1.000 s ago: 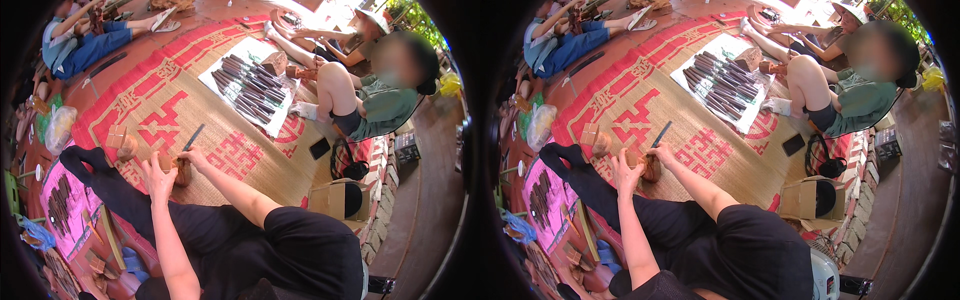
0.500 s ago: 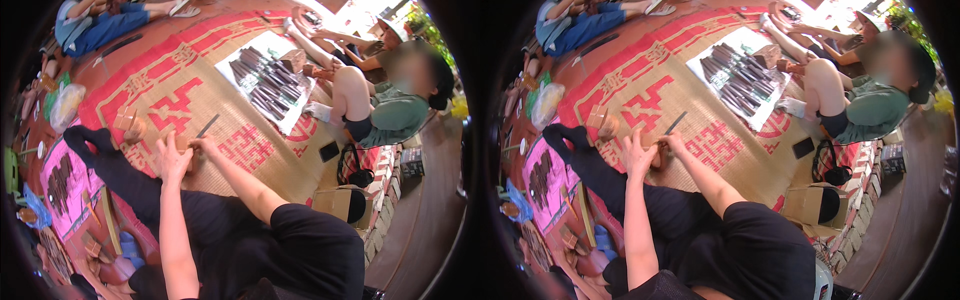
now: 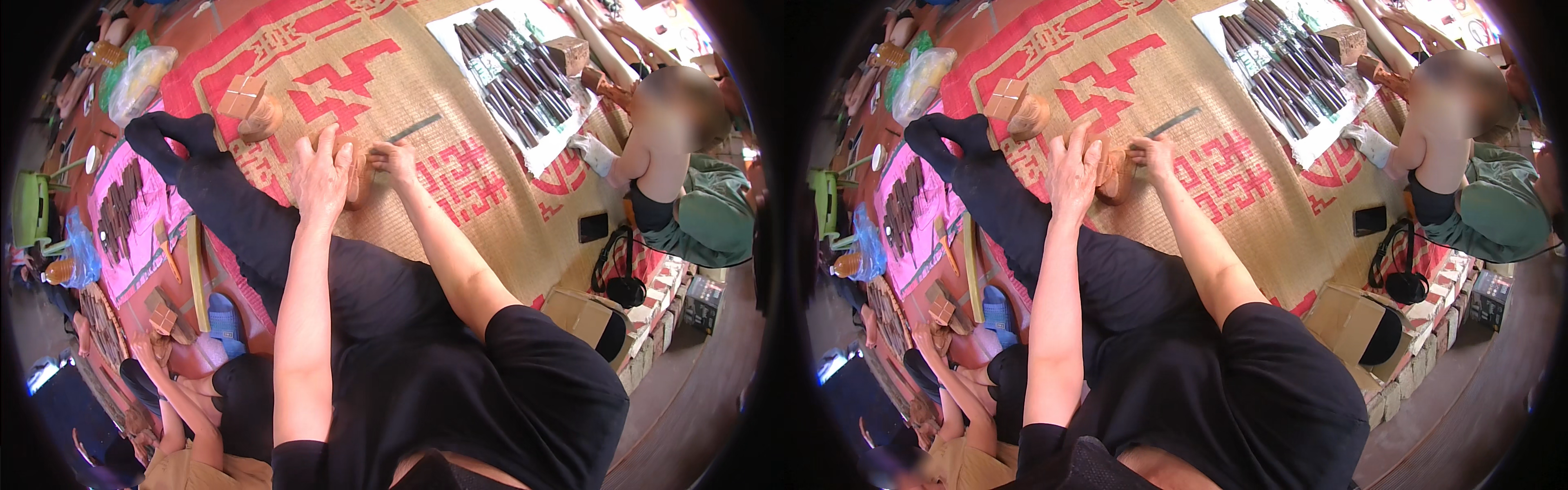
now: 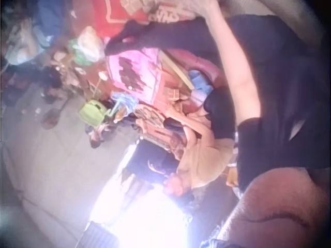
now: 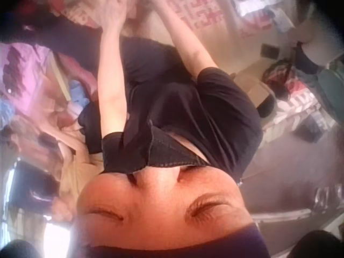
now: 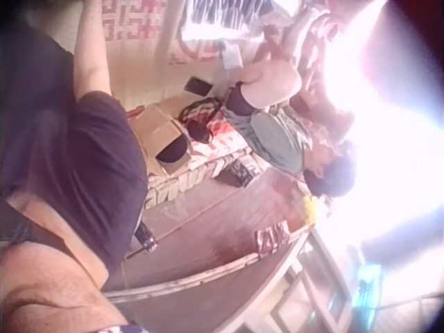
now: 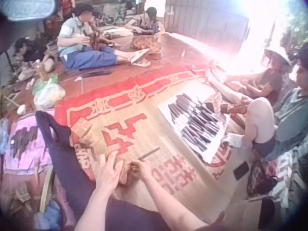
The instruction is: The person sits on a mat and uses a small knife to carve a wooden block. They repeatedly scrape and shape the wood, occasionally adjusting their grip and the block's position.
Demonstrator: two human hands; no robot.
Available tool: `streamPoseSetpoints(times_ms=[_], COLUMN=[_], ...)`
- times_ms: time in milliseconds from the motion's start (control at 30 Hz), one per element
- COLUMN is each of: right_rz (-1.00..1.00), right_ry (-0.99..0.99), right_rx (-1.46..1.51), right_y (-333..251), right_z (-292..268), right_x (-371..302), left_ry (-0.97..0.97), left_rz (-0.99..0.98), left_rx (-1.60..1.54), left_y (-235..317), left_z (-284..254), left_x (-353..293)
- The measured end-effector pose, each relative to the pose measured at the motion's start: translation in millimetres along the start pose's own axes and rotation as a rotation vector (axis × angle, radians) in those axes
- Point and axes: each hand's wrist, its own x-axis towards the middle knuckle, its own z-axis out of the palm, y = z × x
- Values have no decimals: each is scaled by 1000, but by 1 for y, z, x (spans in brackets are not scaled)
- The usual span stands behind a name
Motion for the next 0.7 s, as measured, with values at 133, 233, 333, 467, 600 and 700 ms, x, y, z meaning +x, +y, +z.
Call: streamPoseSetpoints(times_ms=[133,233,333,467,600,700], right_rz=[33,10,35,30,-82,-54], right_ry=[-18,-119,-77,-28,-203,-126], right_rx=[19,-117,-73,13,-279,-140], right_y=[-9,-7,-10,-11,-10,-19], right_z=[5,9,14,7,12,22], right_x=[-5,-9,-11,-9,-14,-20], left_ry=[36,70,53,82,136,93], left_rz=[-15,15,-6,18,13,-22], left_rx=[-8,-68,-25,-12,-58,-55], left_y=[-1,-3,-2,-3,-4,-3], left_z=[2,2,1,0,0,-5], left_x=[3,2,1,0,0,1])
